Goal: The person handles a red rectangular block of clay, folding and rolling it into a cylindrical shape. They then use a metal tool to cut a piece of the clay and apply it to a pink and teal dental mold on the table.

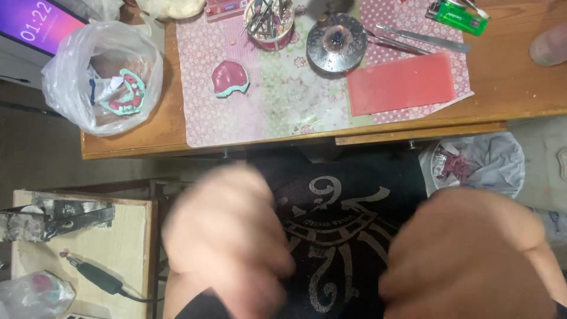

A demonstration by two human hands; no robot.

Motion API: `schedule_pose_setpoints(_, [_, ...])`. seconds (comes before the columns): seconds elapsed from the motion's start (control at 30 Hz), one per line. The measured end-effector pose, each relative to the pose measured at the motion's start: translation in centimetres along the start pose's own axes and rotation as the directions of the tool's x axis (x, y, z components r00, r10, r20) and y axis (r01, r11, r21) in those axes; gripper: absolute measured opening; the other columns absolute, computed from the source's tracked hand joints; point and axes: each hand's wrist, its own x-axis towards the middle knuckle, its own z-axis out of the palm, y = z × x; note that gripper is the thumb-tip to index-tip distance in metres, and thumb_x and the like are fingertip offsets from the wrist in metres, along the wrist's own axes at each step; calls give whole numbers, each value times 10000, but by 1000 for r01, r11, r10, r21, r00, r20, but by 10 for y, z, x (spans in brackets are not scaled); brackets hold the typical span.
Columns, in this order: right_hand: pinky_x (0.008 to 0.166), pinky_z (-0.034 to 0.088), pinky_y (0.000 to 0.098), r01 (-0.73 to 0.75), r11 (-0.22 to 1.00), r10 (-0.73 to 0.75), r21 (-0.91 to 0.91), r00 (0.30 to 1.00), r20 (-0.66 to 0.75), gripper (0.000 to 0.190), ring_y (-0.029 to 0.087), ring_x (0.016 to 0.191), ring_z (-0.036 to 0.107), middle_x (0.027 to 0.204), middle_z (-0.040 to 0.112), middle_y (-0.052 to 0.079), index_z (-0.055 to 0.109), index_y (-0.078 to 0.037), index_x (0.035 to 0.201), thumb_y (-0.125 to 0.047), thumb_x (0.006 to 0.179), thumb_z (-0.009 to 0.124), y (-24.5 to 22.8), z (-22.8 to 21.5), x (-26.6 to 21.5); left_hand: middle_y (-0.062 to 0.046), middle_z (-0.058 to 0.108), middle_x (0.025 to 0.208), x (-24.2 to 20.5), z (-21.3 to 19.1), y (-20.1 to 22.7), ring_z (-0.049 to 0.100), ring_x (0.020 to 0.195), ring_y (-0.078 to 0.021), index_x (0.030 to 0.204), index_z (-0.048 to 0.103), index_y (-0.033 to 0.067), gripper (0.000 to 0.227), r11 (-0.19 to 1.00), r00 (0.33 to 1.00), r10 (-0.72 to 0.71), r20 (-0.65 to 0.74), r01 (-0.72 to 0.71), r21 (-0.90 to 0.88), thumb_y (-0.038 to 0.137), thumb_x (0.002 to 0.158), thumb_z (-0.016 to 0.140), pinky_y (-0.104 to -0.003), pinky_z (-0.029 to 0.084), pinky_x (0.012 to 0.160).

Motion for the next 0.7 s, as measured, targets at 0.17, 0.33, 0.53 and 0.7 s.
schedule_pose_setpoints(0.17, [454, 282, 291, 294, 945, -173, -141, 84, -981, 362, 154, 510, 353, 724, 554, 48, 337, -146, 728, -125, 1088, 305, -43, -61, 6, -170, 586, 851, 12, 52, 27, 688, 816, -316, 768, 509, 25, 445, 999, 982, -39, 186, 43, -16, -31, 1141, 272, -395, 503, 668])
schedule_pose_setpoints(0.33, [473, 287, 314, 20, 997, 68, 75, 235, -970, 347, 154, 509, 369, 681, 515, 5, 357, -192, 672, -180, 1019, 356, -21, -45, 12, -224, 550, 951, -7, 63, 27, 524, 731, -386, 838, 520, -56, 543, 967, 961, -158, 229, 197, -160, 176, 1145, 137, -472, 512, 758])
schedule_pose_setpoints(0.53, [506, 298, 353, -567, 731, 545, 379, 150, -825, 327, 152, 507, 396, 608, 447, -66, 390, -272, 576, -275, 900, 441, 16, -1, 22, -154, 651, 937, 1, 16, 3, 649, 756, -301, 883, 621, -1, 484, 1000, 978, -16, 209, 20, -17, 175, 1138, 250, -415, 564, 732])
schedule_pose_setpoints(0.7, [531, 307, 381, -795, 329, 789, 509, -65, -611, 319, 150, 506, 416, 553, 394, -117, 412, -332, 504, -348, 809, 501, 34, 19, 34, -93, 732, 925, -8, -9, 3, 748, 777, -228, 919, 703, 48, 439, 996, 988, 21, 152, -35, 85, 178, 1133, 341, -368, 606, 710])
